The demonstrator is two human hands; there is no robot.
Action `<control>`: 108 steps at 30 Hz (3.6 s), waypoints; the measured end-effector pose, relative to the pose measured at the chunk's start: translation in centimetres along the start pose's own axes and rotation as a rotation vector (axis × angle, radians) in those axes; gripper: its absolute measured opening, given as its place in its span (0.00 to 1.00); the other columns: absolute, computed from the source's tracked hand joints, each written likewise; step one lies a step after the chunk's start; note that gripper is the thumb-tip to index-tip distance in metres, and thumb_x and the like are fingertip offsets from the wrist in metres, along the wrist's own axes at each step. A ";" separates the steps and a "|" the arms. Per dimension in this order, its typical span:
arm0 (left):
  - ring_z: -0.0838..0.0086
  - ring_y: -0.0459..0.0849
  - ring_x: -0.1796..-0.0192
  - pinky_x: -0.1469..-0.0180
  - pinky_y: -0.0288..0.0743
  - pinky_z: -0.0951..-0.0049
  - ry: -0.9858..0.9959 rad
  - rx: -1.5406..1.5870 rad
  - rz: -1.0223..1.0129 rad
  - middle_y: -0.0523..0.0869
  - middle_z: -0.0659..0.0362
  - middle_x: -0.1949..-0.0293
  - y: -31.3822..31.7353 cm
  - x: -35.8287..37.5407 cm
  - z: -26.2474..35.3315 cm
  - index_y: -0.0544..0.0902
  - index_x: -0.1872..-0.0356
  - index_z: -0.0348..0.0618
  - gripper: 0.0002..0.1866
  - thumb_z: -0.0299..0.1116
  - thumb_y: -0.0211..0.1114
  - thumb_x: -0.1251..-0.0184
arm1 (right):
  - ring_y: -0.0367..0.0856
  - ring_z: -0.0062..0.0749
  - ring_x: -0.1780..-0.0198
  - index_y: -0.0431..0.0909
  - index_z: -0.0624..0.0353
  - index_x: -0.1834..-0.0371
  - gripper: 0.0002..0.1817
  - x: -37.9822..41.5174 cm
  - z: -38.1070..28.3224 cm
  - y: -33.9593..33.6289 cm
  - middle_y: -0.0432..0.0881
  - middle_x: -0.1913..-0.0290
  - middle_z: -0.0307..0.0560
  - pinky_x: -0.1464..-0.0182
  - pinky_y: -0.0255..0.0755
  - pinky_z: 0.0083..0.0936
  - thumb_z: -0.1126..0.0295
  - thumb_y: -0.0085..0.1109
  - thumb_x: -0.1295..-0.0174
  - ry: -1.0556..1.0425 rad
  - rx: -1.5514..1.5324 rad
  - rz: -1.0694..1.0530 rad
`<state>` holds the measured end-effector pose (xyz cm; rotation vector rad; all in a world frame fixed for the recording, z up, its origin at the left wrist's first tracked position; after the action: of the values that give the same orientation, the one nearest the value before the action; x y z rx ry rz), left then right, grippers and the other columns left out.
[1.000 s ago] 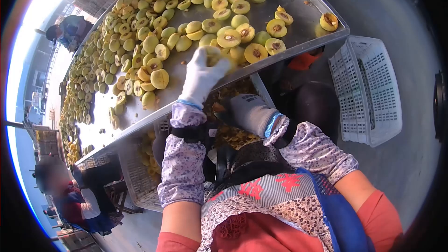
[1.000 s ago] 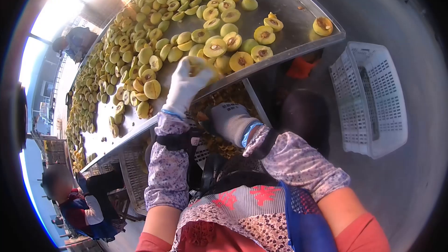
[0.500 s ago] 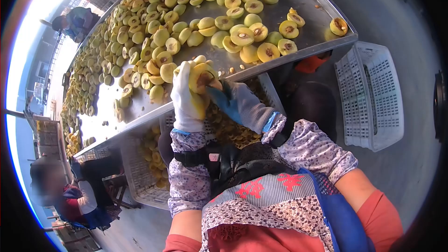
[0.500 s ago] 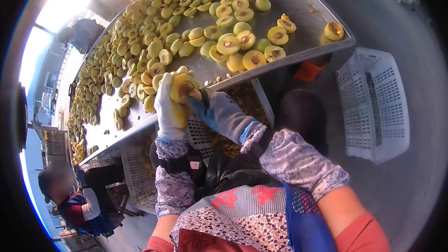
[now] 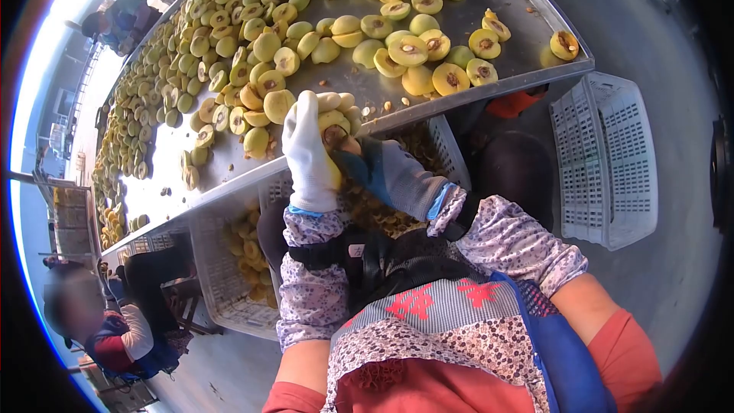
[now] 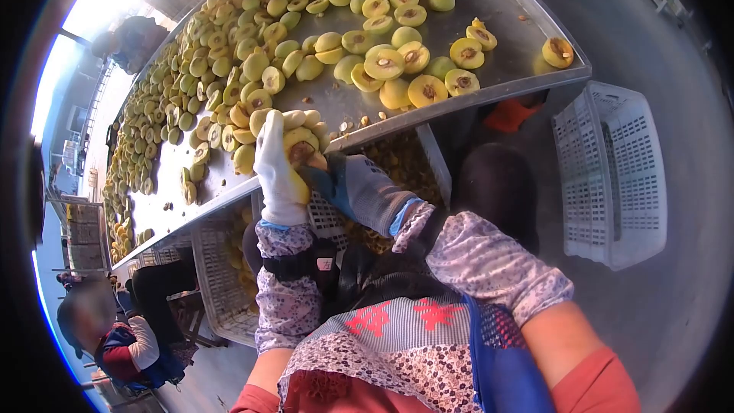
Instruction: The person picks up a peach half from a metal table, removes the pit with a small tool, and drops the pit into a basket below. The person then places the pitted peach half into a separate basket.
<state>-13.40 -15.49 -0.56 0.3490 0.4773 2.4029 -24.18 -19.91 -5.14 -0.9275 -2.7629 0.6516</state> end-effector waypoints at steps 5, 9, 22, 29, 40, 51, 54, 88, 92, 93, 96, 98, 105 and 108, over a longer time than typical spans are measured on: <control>0.68 0.87 0.69 0.64 0.82 0.71 0.036 -0.016 0.003 0.89 0.50 0.66 -0.1 0.4 0.0 0.82 0.63 0.35 0.18 0.42 0.56 0.22 | 0.86 0.56 0.55 0.82 0.65 0.51 0.29 0.1 -0.1 0.4 0.86 0.60 0.65 0.52 0.77 0.42 0.45 0.48 0.26 -0.063 -0.232 -0.157; 0.69 0.86 0.70 0.64 0.81 0.74 0.073 -0.136 -0.059 0.89 0.50 0.67 0.1 0.5 0.1 0.83 0.66 0.34 0.20 0.43 0.56 0.21 | 0.84 0.40 0.71 0.72 0.55 0.35 0.23 -0.2 0.6 0.4 0.83 0.70 0.54 0.69 0.75 0.32 0.51 0.50 0.24 -0.078 -0.151 -0.266; 0.64 0.82 0.69 0.67 0.79 0.67 -0.095 0.138 -0.329 0.84 0.50 0.68 -0.8 0.0 -0.2 0.74 0.65 0.42 0.18 0.47 0.52 0.21 | 0.64 0.21 0.84 0.74 0.54 0.73 0.32 1.2 -2.8 -2.8 0.69 0.82 0.35 0.83 0.57 0.23 0.36 0.44 0.27 0.493 -0.729 -0.728; 0.72 0.82 0.66 0.68 0.79 0.72 0.174 0.096 0.079 0.84 0.59 0.65 -4.1 -0.9 2.0 0.78 0.61 0.48 0.12 0.46 0.58 0.24 | 0.88 0.51 0.54 0.84 0.51 0.48 0.24 1.6 0.2 -1.8 0.88 0.57 0.55 0.52 0.78 0.39 0.43 0.54 0.29 0.005 0.041 -0.431; 0.74 0.82 0.50 0.48 0.78 0.72 0.537 -1.120 0.052 0.85 0.56 0.50 -6.3 -1.7 7.5 0.81 0.41 0.37 0.23 0.38 0.68 0.32 | 0.85 0.56 0.50 0.81 0.54 0.48 0.22 1.9 -0.3 -3.1 0.87 0.55 0.59 0.46 0.78 0.46 0.47 0.58 0.31 0.104 0.290 -0.229; 0.52 0.84 0.47 0.40 0.76 0.58 0.629 -1.582 -0.549 0.87 0.48 0.54 7.6 -10.7 -4.7 0.81 0.48 0.41 0.26 0.46 0.70 0.44 | 0.86 0.52 0.48 0.86 0.57 0.54 0.20 2.6 1.2 -3.9 0.88 0.53 0.56 0.45 0.76 0.46 0.52 0.60 0.34 0.073 0.389 -0.313; 0.53 0.85 0.49 0.44 0.78 0.61 0.341 -1.353 -0.633 0.87 0.47 0.54 5.9 -9.6 -3.4 0.82 0.49 0.41 0.24 0.43 0.71 0.46 | 0.86 0.52 0.47 0.86 0.57 0.52 0.19 2.3 0.4 -3.9 0.88 0.53 0.57 0.44 0.76 0.46 0.53 0.60 0.34 0.146 0.393 -0.383; 0.61 0.84 0.50 0.48 0.82 0.62 -0.020 0.292 -0.079 0.85 0.52 0.51 1.0 -0.3 -0.4 0.78 0.54 0.39 0.13 0.40 0.55 0.22 | 0.85 0.61 0.53 0.82 0.66 0.53 0.29 -0.7 -0.1 0.8 0.86 0.61 0.66 0.57 0.79 0.42 0.45 0.51 0.27 -0.037 -0.372 0.126; 0.64 0.86 0.55 0.53 0.83 0.66 0.069 0.189 -0.057 0.85 0.53 0.55 0.4 -0.9 -1.2 0.78 0.56 0.40 0.12 0.40 0.57 0.23 | 0.86 0.59 0.54 0.82 0.63 0.52 0.26 -0.4 -0.4 1.0 0.86 0.60 0.65 0.58 0.79 0.39 0.48 0.49 0.25 0.012 -0.448 0.072; 0.64 0.86 0.55 0.53 0.83 0.66 0.067 0.187 -0.058 0.85 0.53 0.55 0.4 -0.8 -1.1 0.78 0.56 0.40 0.12 0.40 0.57 0.23 | 0.86 0.59 0.54 0.82 0.63 0.52 0.26 -0.4 -0.2 1.3 0.86 0.60 0.65 0.58 0.79 0.39 0.48 0.49 0.25 0.014 -0.450 0.074; 0.67 0.86 0.60 0.57 0.83 0.69 0.027 0.165 -0.030 0.86 0.53 0.59 0.5 -0.6 -0.5 0.78 0.59 0.39 0.12 0.39 0.57 0.24 | 0.86 0.57 0.55 0.81 0.58 0.49 0.22 -0.5 0.7 2.2 0.85 0.61 0.64 0.57 0.79 0.37 0.51 0.46 0.23 -0.143 -0.406 0.075; 0.68 0.86 0.62 0.60 0.83 0.71 0.013 0.099 -0.022 0.86 0.54 0.63 0.4 -0.5 -0.2 0.78 0.62 0.40 0.12 0.38 0.57 0.24 | 0.87 0.56 0.60 0.76 0.58 0.40 0.15 -0.3 0.8 1.9 0.85 0.60 0.60 0.60 0.79 0.35 0.66 0.43 0.20 -0.441 -0.113 0.113; 0.68 0.84 0.61 0.57 0.82 0.70 0.365 -0.471 -0.049 0.85 0.53 0.63 0.1 -0.3 -1.1 0.78 0.63 0.36 0.06 0.28 0.57 0.30 | 0.87 0.52 0.62 0.73 0.55 0.36 0.16 -0.3 0.8 2.0 0.84 0.62 0.59 0.63 0.79 0.36 0.71 0.47 0.24 -0.229 -0.380 -0.005; 0.67 0.83 0.59 0.54 0.81 0.69 0.645 -0.673 -0.024 0.83 0.52 0.61 0.4 0.0 -1.1 0.78 0.62 0.35 0.05 0.19 0.54 0.34 | 0.87 0.51 0.62 0.73 0.55 0.36 0.16 -0.1 1.1 2.1 0.85 0.61 0.58 0.61 0.79 0.35 0.69 0.47 0.23 -0.286 -0.179 0.029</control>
<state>-14.04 -16.04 -1.37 -0.7325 -0.0838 2.4455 -23.33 -18.87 -7.05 -0.9796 -3.1093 0.5904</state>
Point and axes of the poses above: each hand's wrist, its own x-axis away from the middle knuckle, its own y-axis out of the palm, z = x × y, the point moved 1 cm from there along -x, towards the middle knuckle
